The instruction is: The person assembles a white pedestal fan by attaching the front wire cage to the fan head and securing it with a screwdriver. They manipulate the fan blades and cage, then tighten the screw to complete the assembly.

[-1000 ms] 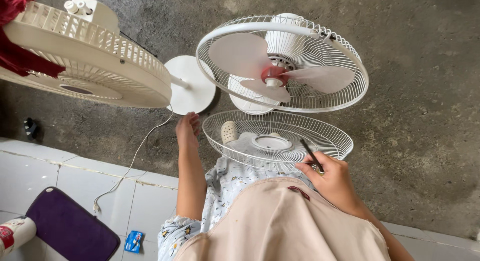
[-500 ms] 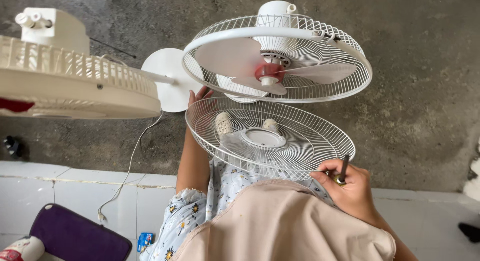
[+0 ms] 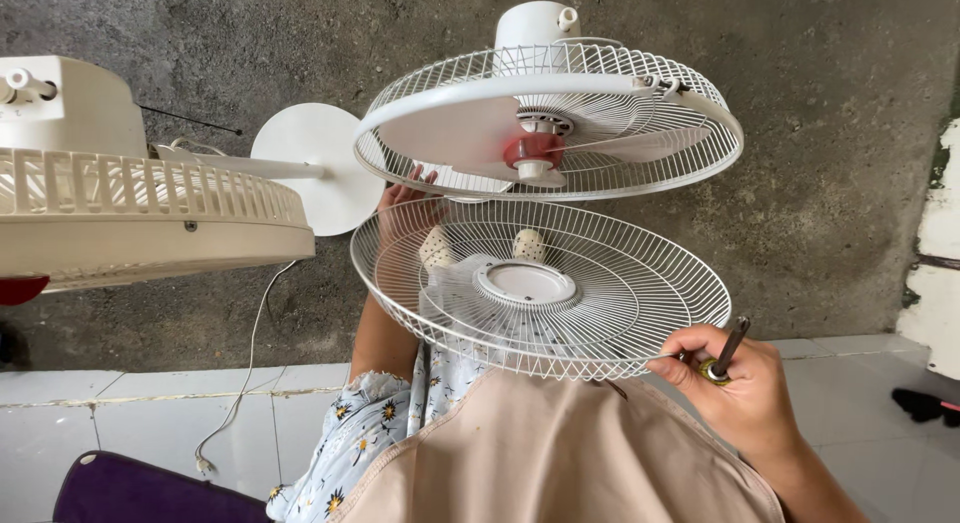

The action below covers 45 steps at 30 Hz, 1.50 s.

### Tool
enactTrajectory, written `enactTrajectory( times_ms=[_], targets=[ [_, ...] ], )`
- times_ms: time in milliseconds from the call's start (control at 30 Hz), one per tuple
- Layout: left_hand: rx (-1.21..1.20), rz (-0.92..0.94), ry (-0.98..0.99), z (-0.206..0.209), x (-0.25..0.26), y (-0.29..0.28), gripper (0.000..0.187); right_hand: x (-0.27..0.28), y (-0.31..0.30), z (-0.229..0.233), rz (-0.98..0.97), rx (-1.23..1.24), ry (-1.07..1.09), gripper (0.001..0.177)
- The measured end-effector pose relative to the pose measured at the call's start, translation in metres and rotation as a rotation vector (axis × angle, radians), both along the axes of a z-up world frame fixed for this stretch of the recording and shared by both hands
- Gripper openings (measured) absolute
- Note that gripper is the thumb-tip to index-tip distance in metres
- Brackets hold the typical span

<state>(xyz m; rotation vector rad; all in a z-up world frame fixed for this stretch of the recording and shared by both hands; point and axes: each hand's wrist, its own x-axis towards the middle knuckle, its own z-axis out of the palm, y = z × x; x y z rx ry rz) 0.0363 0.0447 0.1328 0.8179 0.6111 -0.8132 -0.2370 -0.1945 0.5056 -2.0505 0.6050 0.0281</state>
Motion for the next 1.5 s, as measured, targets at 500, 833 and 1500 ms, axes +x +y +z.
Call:
enactTrajectory(
  times_ms=[500,833,1500],
  targets=[
    [-0.088,0.06,-0.054,-0.05,0.008,0.002,0.041,0.008,-0.005,-0.026,-0.073,-0.054,-0.039,0.015],
    [-0.073,-0.013,-0.014,-0.027,-0.001,0.002,0.057,0.013,-0.001,-0.021,0.0,-0.126,-0.062,0.016],
    [-0.028,0.037,-0.042,-0.054,0.01,-0.001,0.043,0.055,-0.018,-0.035,0.002,-0.079,-0.128,0.014]
  ],
)
